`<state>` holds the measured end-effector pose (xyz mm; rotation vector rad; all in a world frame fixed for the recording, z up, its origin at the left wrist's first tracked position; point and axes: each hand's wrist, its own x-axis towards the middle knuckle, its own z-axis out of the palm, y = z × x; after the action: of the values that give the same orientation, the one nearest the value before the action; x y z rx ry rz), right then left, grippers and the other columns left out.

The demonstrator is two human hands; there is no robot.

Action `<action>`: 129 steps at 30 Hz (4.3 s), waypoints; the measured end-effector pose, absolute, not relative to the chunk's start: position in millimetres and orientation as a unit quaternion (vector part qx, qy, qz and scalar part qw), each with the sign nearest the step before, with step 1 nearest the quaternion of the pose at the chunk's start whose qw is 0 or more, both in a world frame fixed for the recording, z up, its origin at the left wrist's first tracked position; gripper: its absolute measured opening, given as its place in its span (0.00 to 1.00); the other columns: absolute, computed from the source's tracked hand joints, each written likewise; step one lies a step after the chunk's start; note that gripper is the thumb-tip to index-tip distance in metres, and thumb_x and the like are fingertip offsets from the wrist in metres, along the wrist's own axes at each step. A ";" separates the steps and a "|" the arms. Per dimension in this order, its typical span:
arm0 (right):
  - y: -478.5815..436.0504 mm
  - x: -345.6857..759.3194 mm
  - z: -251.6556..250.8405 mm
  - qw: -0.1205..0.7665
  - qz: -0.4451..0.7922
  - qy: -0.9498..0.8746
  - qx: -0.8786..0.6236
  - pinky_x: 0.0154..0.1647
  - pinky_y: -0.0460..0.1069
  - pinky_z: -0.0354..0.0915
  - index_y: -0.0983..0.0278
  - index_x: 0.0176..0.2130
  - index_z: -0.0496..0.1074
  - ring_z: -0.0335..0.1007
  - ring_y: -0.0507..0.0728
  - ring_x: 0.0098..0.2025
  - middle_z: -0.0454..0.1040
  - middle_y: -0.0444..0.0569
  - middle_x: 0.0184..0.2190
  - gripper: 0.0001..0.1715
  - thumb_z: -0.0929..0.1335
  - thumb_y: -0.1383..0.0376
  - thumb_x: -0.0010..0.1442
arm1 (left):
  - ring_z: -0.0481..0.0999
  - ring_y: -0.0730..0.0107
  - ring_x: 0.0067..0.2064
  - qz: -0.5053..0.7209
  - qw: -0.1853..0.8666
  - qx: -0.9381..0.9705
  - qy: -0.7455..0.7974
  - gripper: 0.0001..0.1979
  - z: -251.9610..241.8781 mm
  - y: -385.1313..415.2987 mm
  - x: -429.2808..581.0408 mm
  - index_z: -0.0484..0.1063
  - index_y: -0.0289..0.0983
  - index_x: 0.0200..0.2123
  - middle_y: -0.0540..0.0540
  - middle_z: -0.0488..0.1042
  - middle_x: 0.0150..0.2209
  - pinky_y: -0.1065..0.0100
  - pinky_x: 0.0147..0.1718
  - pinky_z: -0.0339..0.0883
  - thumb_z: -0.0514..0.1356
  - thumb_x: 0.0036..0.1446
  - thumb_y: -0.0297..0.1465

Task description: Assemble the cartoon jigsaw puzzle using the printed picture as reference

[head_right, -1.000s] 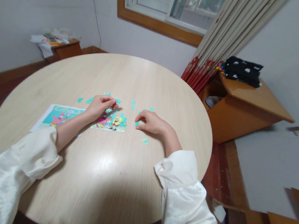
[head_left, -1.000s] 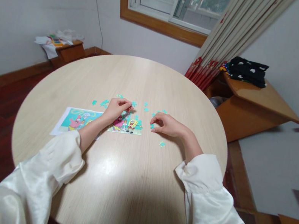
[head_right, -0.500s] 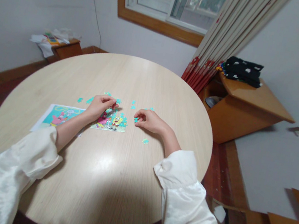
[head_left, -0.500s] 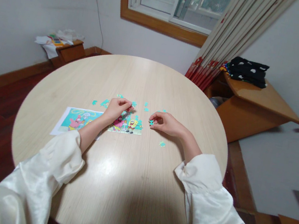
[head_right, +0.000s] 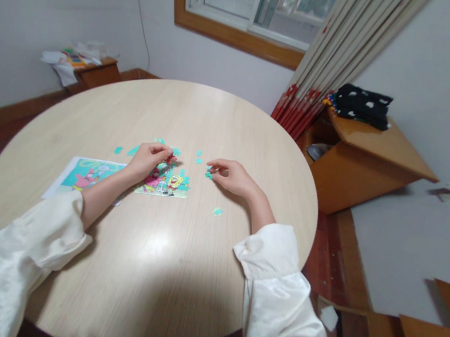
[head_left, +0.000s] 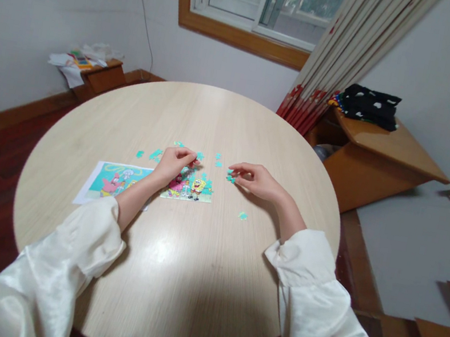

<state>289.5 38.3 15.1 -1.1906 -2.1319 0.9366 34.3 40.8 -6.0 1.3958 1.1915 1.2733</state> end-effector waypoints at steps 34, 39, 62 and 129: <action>54.1 348.1 5.3 0.232 0.365 -0.717 -0.547 0.32 0.49 0.62 0.65 0.32 0.74 0.66 0.53 0.29 0.72 0.46 0.25 0.14 0.74 0.60 0.43 | 0.73 0.68 0.27 0.515 0.436 0.566 0.474 0.11 -7.5 41.2 33.3 0.73 0.36 0.20 0.45 0.75 0.23 0.66 0.33 0.67 0.63 0.45 0.38; 54.4 344.8 5.6 0.219 0.338 -0.729 -0.553 0.32 0.49 0.62 0.66 0.31 0.74 0.65 0.53 0.28 0.71 0.46 0.25 0.12 0.73 0.62 0.45 | 0.72 0.69 0.26 0.516 0.442 0.562 0.471 0.12 -7.5 41.2 34.2 0.74 0.35 0.22 0.46 0.75 0.23 0.66 0.33 0.66 0.63 0.44 0.39; 47.1 319.5 6.1 0.348 0.461 -0.649 -0.496 0.39 0.52 0.67 0.65 0.34 0.74 0.71 0.53 0.31 0.75 0.47 0.27 0.10 0.72 0.66 0.47 | 0.72 0.68 0.26 0.517 0.451 0.552 0.474 0.11 -4.6 39.5 34.9 0.74 0.36 0.21 0.45 0.76 0.23 0.66 0.33 0.66 0.64 0.43 0.39; 57.8 199.2 -8.4 0.282 0.435 -0.735 -0.436 0.40 0.50 0.66 0.66 0.29 0.79 0.72 0.54 0.32 0.80 0.48 0.28 0.06 0.70 0.71 0.51 | 0.71 0.71 0.26 0.553 0.505 0.477 0.461 0.15 -11.1 46.1 36.2 0.73 0.36 0.22 0.47 0.75 0.23 0.66 0.32 0.68 0.67 0.41 0.42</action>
<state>199.2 57.8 -8.4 -1.1678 -1.9692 1.1656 36.2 46.1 -11.1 1.1502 1.1123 1.3338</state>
